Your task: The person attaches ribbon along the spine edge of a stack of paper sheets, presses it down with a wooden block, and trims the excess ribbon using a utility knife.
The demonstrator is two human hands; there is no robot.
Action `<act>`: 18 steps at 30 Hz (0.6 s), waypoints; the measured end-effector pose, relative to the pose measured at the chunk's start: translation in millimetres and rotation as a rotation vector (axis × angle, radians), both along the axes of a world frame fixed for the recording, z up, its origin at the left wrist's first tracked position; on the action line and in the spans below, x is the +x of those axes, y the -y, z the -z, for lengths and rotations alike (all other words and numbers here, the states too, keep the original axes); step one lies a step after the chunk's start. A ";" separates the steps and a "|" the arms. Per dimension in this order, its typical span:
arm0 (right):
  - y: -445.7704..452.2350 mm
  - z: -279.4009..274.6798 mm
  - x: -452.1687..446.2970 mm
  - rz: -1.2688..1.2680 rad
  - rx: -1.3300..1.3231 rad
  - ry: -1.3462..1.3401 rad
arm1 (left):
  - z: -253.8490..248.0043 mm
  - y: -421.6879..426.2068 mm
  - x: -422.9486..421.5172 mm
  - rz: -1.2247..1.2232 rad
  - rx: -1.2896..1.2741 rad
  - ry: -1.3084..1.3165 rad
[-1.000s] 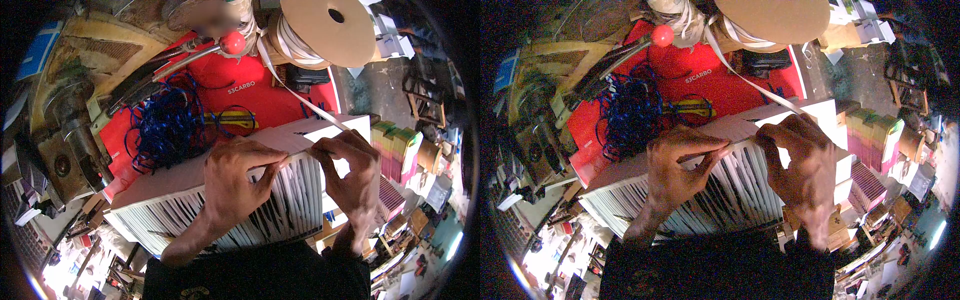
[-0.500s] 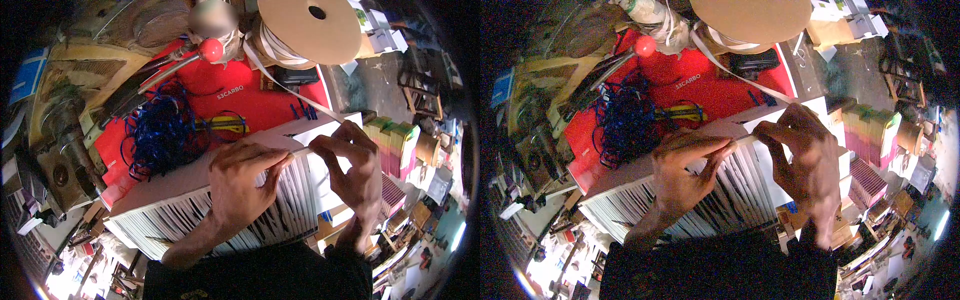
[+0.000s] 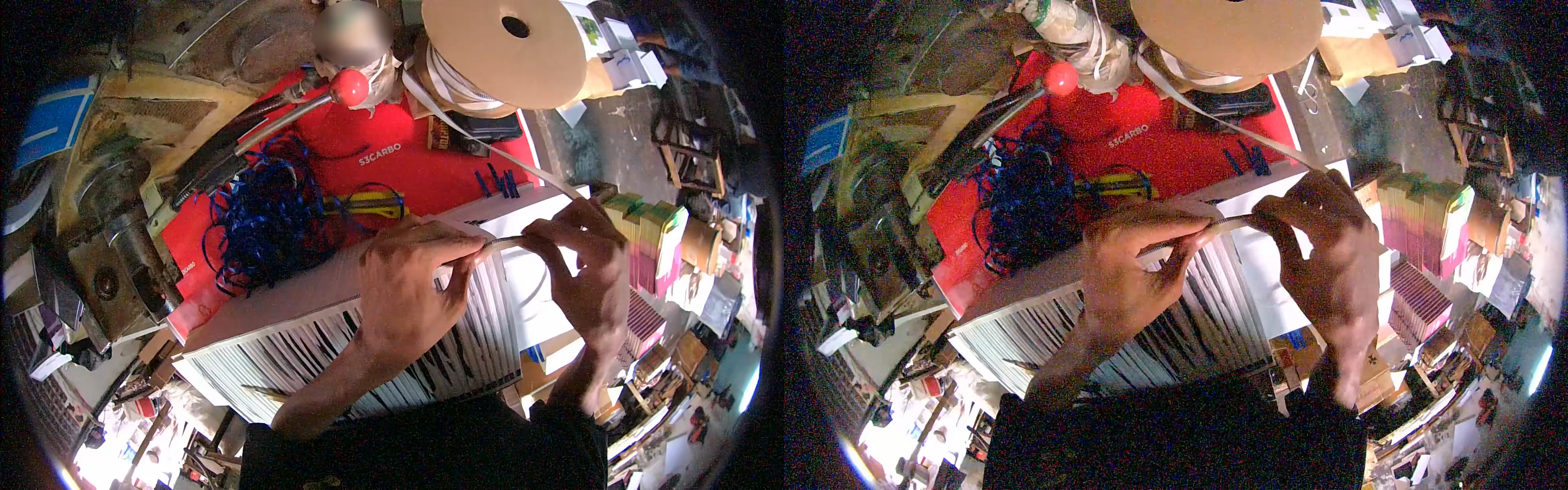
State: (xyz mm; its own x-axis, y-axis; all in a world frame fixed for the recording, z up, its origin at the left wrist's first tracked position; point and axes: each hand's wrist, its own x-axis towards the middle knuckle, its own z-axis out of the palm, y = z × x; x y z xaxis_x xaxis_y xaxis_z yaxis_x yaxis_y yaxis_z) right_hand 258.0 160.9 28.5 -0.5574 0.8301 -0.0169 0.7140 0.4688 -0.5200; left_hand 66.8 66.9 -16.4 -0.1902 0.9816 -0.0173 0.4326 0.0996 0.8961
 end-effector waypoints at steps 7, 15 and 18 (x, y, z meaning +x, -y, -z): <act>-14.1 8.6 17.8 0.122 0.008 -0.064 | 1.4 4.0 1.8 0.009 -0.030 0.022; -7.1 8.3 0.6 -0.172 0.067 -0.071 | 25.0 12.5 19.7 -0.138 0.139 -0.100; -9.2 31.9 -7.0 -0.215 -0.230 -0.143 | 17.8 12.6 4.0 0.048 -0.055 -0.044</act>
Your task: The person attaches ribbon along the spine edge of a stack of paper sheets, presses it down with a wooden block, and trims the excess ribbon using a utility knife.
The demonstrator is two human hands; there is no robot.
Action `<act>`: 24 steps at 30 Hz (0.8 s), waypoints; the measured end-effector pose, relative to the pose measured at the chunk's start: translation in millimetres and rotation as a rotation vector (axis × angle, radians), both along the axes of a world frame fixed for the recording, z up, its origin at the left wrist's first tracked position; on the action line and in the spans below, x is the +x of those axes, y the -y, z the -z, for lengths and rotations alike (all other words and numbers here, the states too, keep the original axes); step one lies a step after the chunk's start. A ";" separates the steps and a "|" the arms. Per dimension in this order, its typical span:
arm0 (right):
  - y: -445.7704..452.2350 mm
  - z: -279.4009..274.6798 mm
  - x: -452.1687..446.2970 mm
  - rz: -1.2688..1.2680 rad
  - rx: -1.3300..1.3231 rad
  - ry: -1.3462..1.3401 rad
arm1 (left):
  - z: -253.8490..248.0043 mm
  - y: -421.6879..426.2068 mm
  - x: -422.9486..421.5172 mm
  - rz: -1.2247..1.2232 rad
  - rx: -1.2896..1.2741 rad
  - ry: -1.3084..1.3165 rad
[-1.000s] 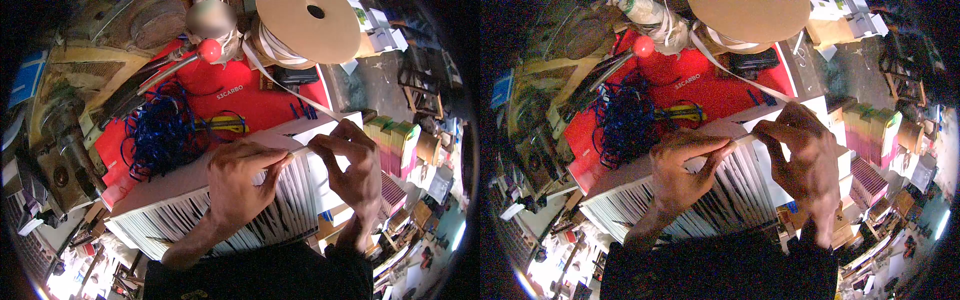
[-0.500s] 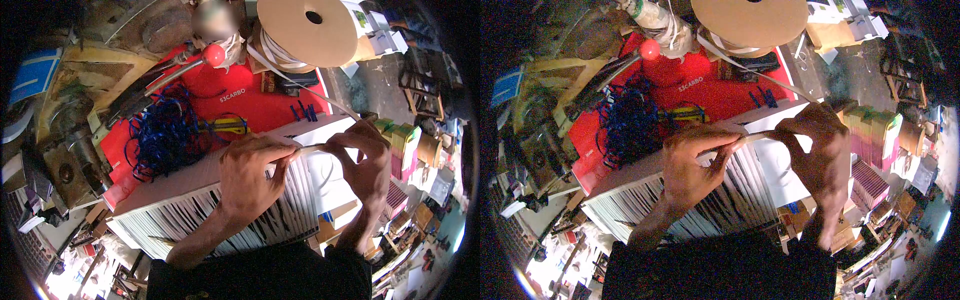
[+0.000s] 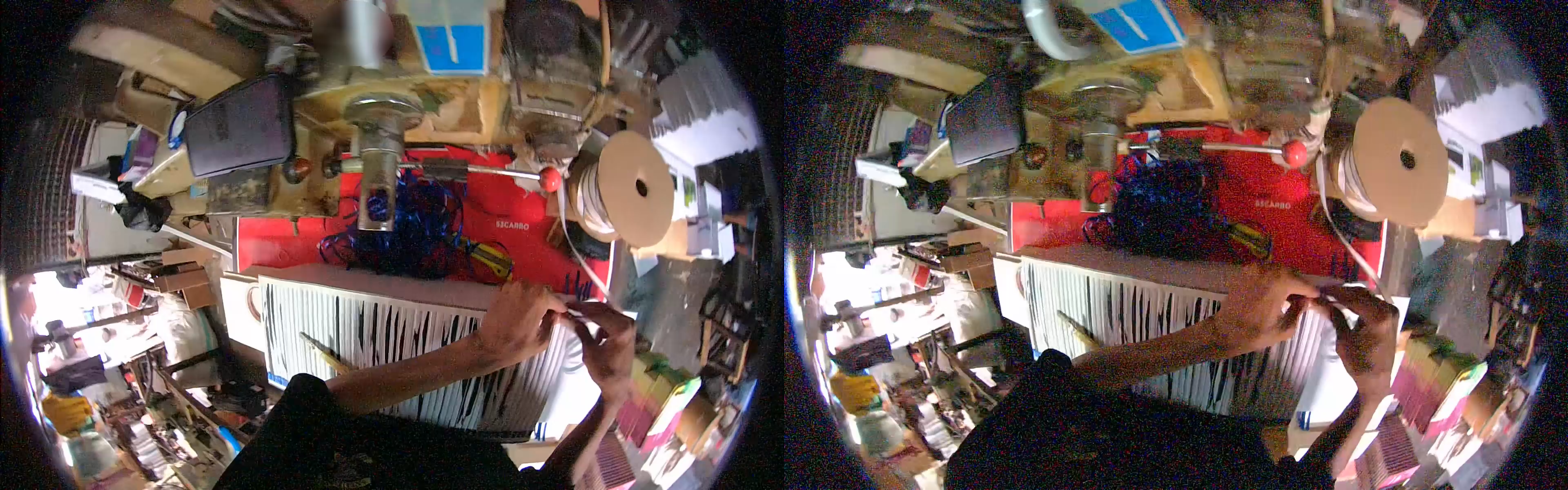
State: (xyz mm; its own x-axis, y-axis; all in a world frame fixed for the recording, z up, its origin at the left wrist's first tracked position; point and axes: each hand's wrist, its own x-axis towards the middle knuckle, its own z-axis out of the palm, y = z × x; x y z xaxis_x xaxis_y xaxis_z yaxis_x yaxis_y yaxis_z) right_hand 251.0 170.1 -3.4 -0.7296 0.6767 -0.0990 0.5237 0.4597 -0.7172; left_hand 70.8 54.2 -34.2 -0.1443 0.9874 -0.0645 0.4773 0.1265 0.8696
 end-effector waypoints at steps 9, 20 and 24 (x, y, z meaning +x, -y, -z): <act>-23.7 21.9 7.5 -0.066 -0.134 -0.069 | 7.4 17.3 -6.6 -0.173 0.151 0.036; -47.1 51.4 8.3 -0.088 -0.117 -0.025 | 30.3 9.4 -7.6 -0.229 0.341 -0.134; -52.6 16.9 -17.5 -0.259 -0.075 0.119 | 6.0 20.1 -3.6 -0.303 0.244 -0.111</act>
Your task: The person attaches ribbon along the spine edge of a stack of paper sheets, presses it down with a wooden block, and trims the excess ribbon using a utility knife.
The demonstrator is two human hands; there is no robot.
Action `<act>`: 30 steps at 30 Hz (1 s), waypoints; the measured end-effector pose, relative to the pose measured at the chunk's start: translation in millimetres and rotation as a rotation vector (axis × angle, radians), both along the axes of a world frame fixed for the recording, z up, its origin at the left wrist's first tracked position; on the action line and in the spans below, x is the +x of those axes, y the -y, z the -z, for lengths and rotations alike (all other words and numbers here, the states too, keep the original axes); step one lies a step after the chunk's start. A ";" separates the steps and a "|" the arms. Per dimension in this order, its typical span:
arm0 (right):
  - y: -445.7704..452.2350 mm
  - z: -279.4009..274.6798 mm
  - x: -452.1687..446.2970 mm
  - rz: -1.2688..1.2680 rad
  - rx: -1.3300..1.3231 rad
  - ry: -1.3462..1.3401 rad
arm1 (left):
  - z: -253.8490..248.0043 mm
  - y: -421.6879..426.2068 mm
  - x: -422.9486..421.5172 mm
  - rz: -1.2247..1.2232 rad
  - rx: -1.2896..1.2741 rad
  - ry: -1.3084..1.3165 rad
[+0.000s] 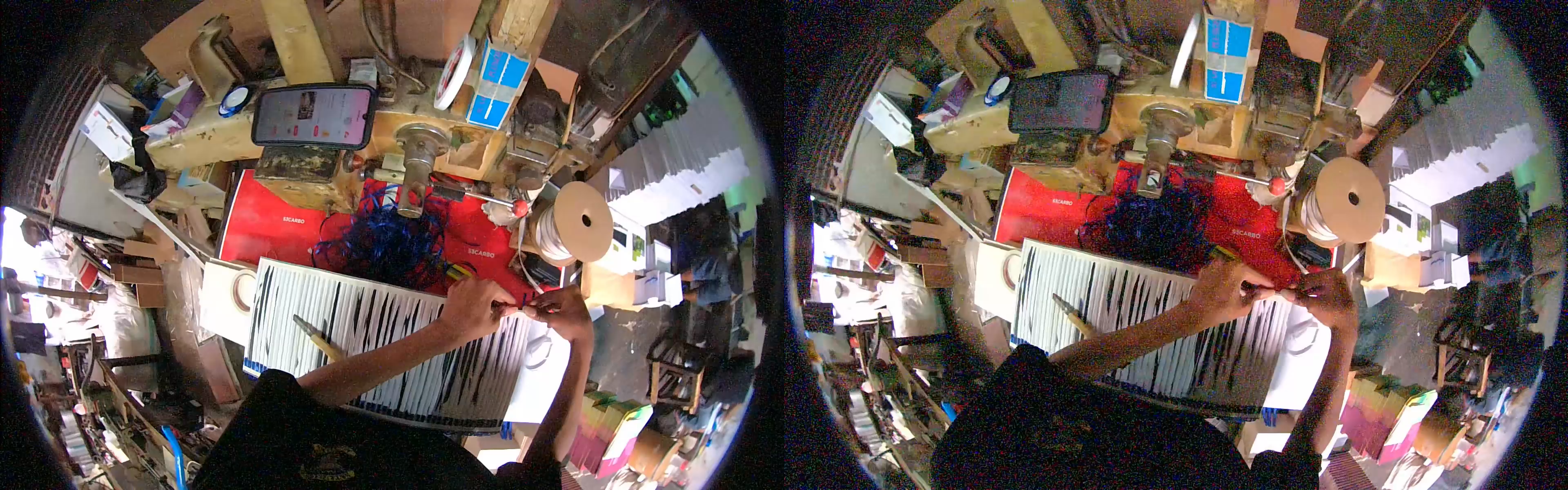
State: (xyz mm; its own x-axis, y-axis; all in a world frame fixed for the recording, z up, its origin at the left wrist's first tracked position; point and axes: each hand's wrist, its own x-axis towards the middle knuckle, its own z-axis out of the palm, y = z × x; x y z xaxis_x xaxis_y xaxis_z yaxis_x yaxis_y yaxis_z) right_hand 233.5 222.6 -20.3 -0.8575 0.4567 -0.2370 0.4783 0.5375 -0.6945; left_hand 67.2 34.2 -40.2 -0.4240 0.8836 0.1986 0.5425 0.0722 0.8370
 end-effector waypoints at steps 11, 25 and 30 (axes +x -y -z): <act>8.1 17.6 14.5 -0.050 0.102 -0.263 | -78.2 99.6 -165.8 -0.724 0.420 -0.763; 110.3 -22.7 18.6 0.482 0.436 -0.328 | -86.8 125.1 -264.6 -0.578 0.201 -0.978; 149.0 -45.7 15.9 0.529 0.309 -0.323 | -76.0 125.1 -270.1 -0.553 0.310 -0.835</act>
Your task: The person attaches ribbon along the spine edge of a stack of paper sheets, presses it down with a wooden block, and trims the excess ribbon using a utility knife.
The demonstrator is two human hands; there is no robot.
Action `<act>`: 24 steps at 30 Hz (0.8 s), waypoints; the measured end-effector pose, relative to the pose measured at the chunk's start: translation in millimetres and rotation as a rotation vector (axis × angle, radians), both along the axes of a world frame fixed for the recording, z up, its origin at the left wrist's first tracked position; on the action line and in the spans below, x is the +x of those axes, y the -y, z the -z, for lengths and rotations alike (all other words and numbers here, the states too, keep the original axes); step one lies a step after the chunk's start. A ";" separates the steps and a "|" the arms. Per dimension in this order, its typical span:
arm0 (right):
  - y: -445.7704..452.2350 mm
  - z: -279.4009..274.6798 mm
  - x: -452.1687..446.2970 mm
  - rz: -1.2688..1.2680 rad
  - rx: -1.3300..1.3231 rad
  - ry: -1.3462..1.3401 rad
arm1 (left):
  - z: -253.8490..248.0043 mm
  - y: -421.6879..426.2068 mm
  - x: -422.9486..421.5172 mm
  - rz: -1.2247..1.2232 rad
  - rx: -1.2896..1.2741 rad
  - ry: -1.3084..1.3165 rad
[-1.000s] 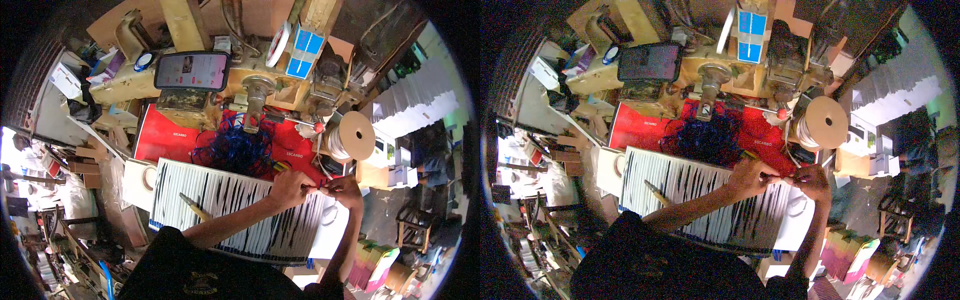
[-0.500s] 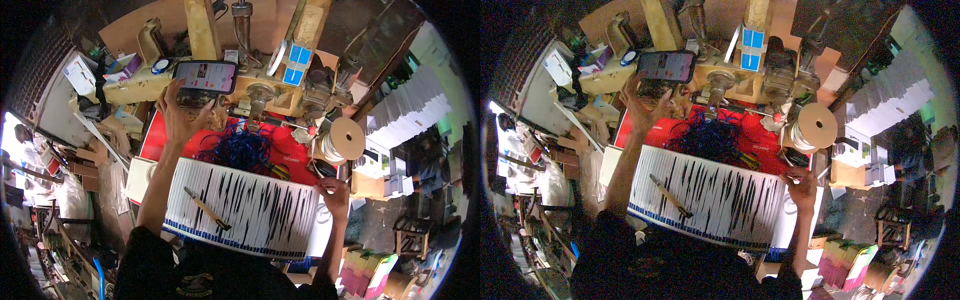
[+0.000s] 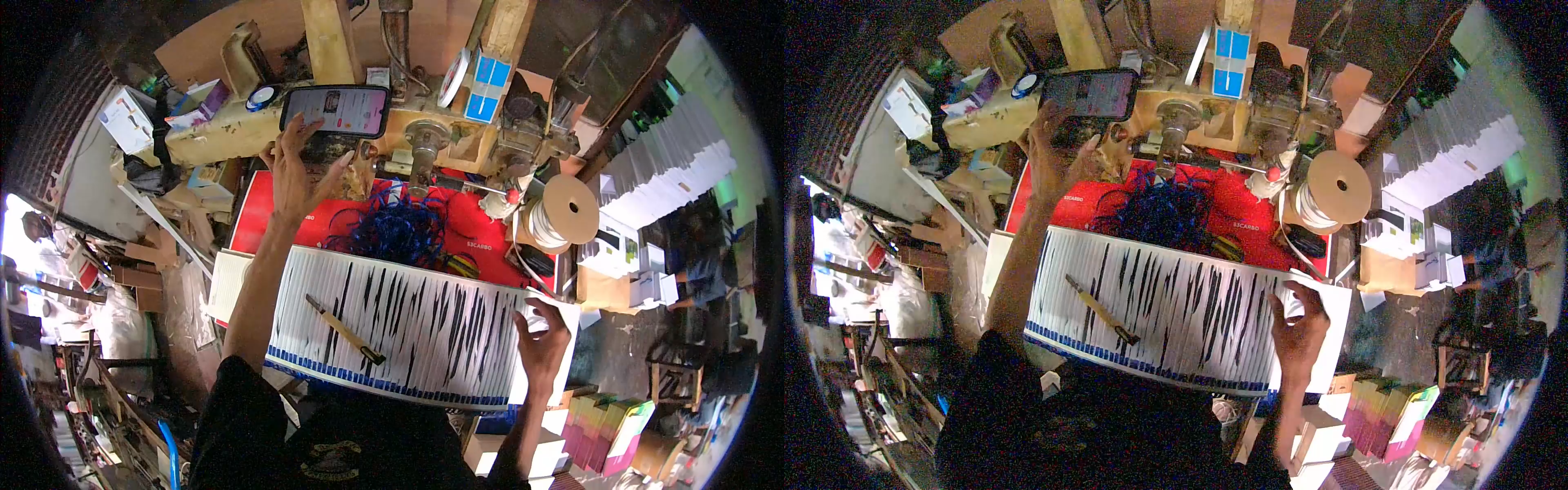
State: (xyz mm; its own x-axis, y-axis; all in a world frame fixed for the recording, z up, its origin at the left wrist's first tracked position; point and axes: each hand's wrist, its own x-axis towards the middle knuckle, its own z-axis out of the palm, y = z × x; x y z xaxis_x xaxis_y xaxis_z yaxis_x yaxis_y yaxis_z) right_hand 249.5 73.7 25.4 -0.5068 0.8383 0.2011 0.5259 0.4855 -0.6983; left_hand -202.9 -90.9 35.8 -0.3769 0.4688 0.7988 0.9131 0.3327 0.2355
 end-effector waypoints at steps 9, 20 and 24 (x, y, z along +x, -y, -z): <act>142.9 2.2 -95.0 -0.702 -0.154 0.054 | -22.0 -3.3 24.1 0.265 0.321 -0.034; 199.0 27.1 -106.0 -0.852 0.052 0.288 | -9.3 -75.5 132.2 1.046 -0.474 0.585; 174.6 56.9 0.7 -0.845 -0.253 0.004 | 44.6 -145.5 176.3 1.123 -0.670 0.880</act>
State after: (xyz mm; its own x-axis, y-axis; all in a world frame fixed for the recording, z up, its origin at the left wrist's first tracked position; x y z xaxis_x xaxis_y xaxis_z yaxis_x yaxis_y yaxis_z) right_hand 250.2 -100.9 -31.4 -0.9778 0.2016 0.0571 0.0633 0.5441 -0.8366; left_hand -26.6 54.6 -8.8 0.1768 0.9820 0.0665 0.4180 -0.1361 0.8982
